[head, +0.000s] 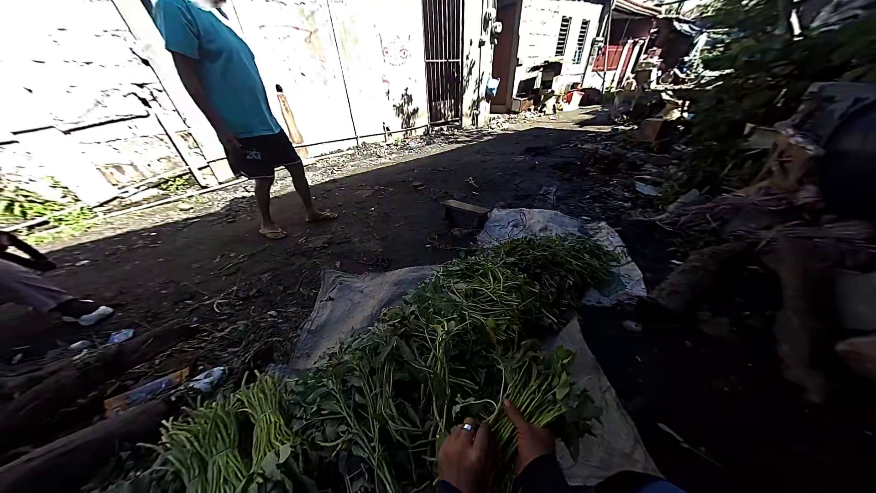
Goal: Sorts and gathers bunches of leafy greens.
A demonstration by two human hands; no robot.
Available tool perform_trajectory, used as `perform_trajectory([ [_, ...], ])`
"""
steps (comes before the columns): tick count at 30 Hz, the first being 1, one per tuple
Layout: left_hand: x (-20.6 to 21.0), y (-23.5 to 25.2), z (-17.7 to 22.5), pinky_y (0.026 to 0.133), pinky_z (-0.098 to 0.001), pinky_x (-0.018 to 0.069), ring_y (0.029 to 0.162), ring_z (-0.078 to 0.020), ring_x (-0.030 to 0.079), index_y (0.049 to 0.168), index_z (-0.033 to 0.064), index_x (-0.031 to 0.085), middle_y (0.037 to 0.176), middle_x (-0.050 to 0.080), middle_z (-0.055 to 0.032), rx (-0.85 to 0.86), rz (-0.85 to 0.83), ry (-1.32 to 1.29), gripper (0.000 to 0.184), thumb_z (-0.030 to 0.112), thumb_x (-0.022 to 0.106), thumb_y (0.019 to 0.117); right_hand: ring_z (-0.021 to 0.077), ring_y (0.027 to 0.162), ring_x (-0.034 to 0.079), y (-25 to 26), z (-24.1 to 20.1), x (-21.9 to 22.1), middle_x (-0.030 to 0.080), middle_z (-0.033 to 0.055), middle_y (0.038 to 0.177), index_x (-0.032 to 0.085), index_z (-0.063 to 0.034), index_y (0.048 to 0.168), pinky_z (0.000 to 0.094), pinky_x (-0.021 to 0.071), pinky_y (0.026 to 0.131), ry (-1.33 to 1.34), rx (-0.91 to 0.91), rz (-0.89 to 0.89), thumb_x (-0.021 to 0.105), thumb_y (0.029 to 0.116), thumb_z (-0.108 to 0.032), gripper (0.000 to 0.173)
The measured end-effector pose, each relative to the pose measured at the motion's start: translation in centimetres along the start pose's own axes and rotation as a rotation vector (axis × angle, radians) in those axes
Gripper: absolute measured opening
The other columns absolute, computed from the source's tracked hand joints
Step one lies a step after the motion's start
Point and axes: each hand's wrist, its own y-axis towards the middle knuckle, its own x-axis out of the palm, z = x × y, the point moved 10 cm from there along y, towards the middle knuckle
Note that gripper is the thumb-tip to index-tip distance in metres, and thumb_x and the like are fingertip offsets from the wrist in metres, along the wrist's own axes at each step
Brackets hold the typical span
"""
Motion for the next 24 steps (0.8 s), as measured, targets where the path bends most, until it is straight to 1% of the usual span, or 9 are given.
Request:
perform_trajectory([
  [2,0.1,0.1,-0.2,0.062,-0.0456,0.0622,0.076,-0.0324,0.075,0.096,0.0062,0.08,0.09,0.075,-0.0154,-0.019,-0.051,-0.024,0.013,0.008,0.074,0.0847,0.0263,0.105,0.068,-0.2,-0.3,-0.1,0.065,0.0234,0.122,0.049,0.0069,0.138,0.0422,0.0566,0.093,-0.017,-0.004,-0.009,0.08,0.085,0.0,0.062],
  [5,1.0,1.4,-1.6,0.082,-0.0537,0.0593,0.096,-0.0382,0.072,0.112,0.0022,0.077,0.104,0.072,-0.0213,-0.263,-0.21,-0.268,0.026,0.02,0.065,0.0972,0.0248,0.107,0.067,-0.7,-0.7,0.1,0.065,0.0228,0.122,0.049,0.0077,0.137,0.0405,0.0553,0.095,-0.054,-0.016,-0.045,0.081,0.0831,0.003,0.063],
  [9,2.5,3.5,-3.8,0.094,-0.0454,0.054,0.1,-0.0274,0.069,0.111,-0.0008,0.075,0.107,0.071,-0.0182,-0.607,-0.315,-0.597,0.032,0.026,0.064,0.0992,0.0227,0.099,0.07,-2.4,-0.2,1.0,0.069,0.0208,0.111,0.054,0.008,0.13,0.0396,0.0584,0.089,-0.105,-0.02,-0.116,0.083,0.0808,0.003,0.057],
  [13,3.4,2.8,-4.8,0.08,-0.03,0.0565,0.082,-0.0109,0.068,0.101,-0.0024,0.074,0.092,0.073,-0.0086,-0.878,-0.274,-0.979,0.015,0.012,0.071,0.0959,0.0204,0.1,0.069,-2.8,-0.5,1.4,0.069,0.0197,0.112,0.054,0.0086,0.13,0.0361,0.0584,0.089,-0.092,-0.031,-0.185,0.082,0.0778,0.008,0.059],
  [17,3.8,1.1,-5.3,0.056,-0.024,0.0464,0.059,-0.0061,0.055,0.098,-0.0018,0.072,0.077,0.068,-0.0036,-0.982,-0.339,-1.076,0.014,0.011,0.069,0.0982,0.0221,0.106,0.068,-2.6,-0.3,1.2,0.067,0.021,0.118,0.053,0.0091,0.131,0.0372,0.0564,0.095,-0.162,-0.015,-0.221,0.085,0.0749,0.009,0.065],
  [18,3.3,1.0,-5.6,0.058,-0.0244,0.0469,0.061,-0.0069,0.055,0.099,-0.0011,0.071,0.078,0.066,-0.0034,-0.916,-0.362,-0.959,0.015,0.013,0.067,0.0993,0.0229,0.106,0.068,-2.5,-0.2,1.1,0.068,0.0212,0.117,0.054,0.009,0.131,0.0381,0.0565,0.094,-0.166,0.001,-0.208,0.085,0.0758,0.008,0.063],
  [19,2.7,0.8,-5.8,0.069,-0.0291,0.0504,0.072,-0.0118,0.06,0.101,-0.0014,0.069,0.086,0.066,-0.0065,-0.823,-0.424,-0.775,0.019,0.017,0.064,0.1008,0.0243,0.105,0.068,-2.4,-0.1,0.9,0.068,0.0217,0.117,0.054,0.0089,0.13,0.0398,0.0564,0.094,-0.168,0.026,-0.183,0.084,0.0775,0.006,0.061],
  [21,1.9,-0.5,-5.9,0.098,-0.0466,0.0508,0.105,-0.0316,0.065,0.11,-0.0059,0.069,0.111,0.066,-0.0214,-0.673,-0.62,-0.447,0.032,0.023,0.057,0.1033,0.0269,0.104,0.068,-1.6,-0.2,0.2,0.068,0.0227,0.116,0.055,0.0087,0.13,0.0427,0.0559,0.093,-0.165,0.063,-0.106,0.084,0.0808,0.002,0.057],
  [24,1.4,-3.7,-6.9,0.111,-0.0511,0.044,0.128,-0.0392,0.057,0.133,-0.0055,0.059,0.135,0.058,-0.0269,-0.704,-0.811,-0.283,0.042,0.023,0.06,0.1024,0.0294,0.108,0.067,0.0,-0.9,-0.7,0.066,0.0236,0.12,0.053,0.0073,0.133,0.0456,0.0552,0.095,-0.18,0.077,-0.047,0.084,0.0828,-0.004,0.061],
])
